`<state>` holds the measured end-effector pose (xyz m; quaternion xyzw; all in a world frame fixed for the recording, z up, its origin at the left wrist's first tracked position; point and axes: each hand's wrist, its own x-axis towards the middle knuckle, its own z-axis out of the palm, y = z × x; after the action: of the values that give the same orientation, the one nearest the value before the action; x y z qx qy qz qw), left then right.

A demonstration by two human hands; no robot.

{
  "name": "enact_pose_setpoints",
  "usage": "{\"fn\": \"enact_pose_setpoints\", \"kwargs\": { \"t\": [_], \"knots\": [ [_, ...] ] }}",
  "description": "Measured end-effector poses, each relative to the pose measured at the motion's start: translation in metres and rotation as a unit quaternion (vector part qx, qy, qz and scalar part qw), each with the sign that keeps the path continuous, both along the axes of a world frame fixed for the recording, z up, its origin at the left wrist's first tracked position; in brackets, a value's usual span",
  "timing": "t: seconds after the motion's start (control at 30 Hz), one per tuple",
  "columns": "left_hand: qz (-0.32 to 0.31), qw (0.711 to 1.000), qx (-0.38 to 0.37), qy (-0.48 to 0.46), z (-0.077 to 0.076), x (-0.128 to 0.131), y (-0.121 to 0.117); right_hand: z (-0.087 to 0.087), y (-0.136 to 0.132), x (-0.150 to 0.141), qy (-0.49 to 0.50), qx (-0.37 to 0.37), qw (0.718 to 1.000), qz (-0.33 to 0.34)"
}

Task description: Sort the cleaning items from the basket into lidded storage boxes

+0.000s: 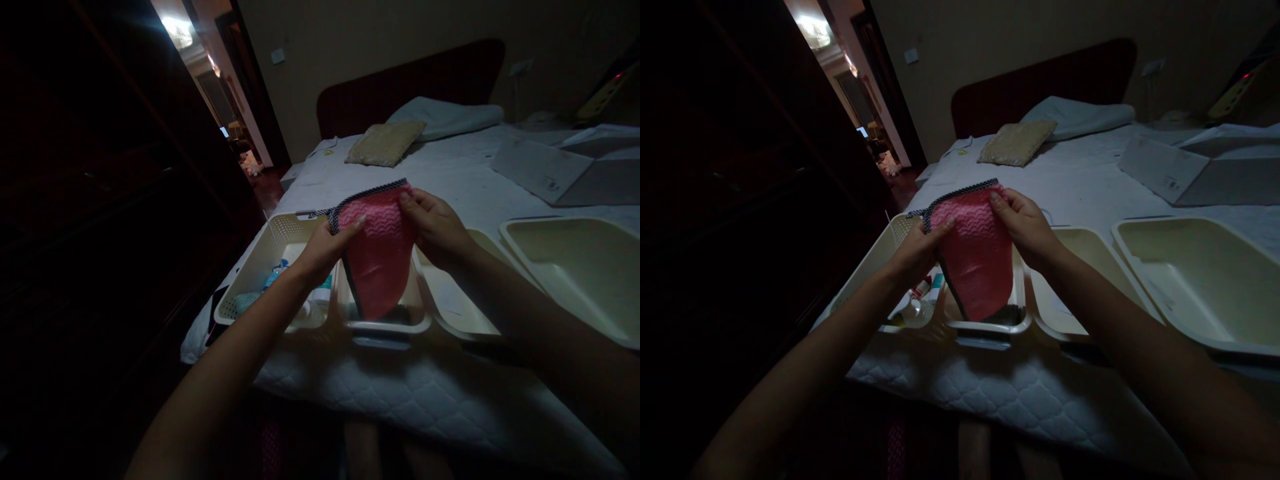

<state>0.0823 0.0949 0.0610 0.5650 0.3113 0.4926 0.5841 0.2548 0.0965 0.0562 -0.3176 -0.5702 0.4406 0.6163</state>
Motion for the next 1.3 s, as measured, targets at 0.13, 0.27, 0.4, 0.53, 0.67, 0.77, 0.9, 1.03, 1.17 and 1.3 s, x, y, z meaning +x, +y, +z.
{"fn": "enact_pose_setpoints", "kwargs": {
  "t": [0.13,0.27,0.4,0.53,0.67,0.77,0.9,1.03,1.17,1.3],
  "knots": [
    [0.067,0.997,0.033,0.029,0.002,0.002,0.0,0.001,0.001,0.001,-0.007,-0.002,1.0,-0.019],
    [0.117,0.99,0.071,0.035,0.006,0.002,-0.001,0.002,-0.003,-0.001,0.002,-0.002,1.0,-0.012],
    [0.161,0.983,0.079,0.028,0.012,0.001,-0.004,-0.003,-0.008,-0.003,-0.02,-0.031,0.998,0.055],
    [0.18,0.981,0.075,0.005,0.014,0.0,-0.004,-0.011,-0.008,-0.003,-0.055,-0.095,0.989,0.1],
    [0.111,0.992,0.051,-0.023,0.01,-0.002,-0.001,-0.011,-0.006,-0.004,0.011,-0.091,0.991,0.096],
    [-0.012,1.0,-0.008,0.0,0.003,-0.006,0.0,-0.008,-0.005,-0.005,0.058,-0.082,0.992,0.074],
    [-0.078,0.992,-0.075,0.069,-0.007,-0.011,0.0,-0.008,-0.004,-0.002,0.067,-0.091,0.993,0.043],
    [-0.025,0.996,-0.054,0.062,-0.011,-0.013,0.002,-0.006,-0.005,0.001,0.06,-0.114,0.991,0.042],
    [0.04,0.998,-0.03,0.033,-0.009,-0.012,0.004,-0.006,-0.01,0.001,-0.001,-0.167,0.98,0.106],
    [0.087,0.996,-0.01,0.025,-0.007,-0.012,0.005,-0.01,-0.01,0.003,-0.041,-0.183,0.979,0.074]
  ]
}}
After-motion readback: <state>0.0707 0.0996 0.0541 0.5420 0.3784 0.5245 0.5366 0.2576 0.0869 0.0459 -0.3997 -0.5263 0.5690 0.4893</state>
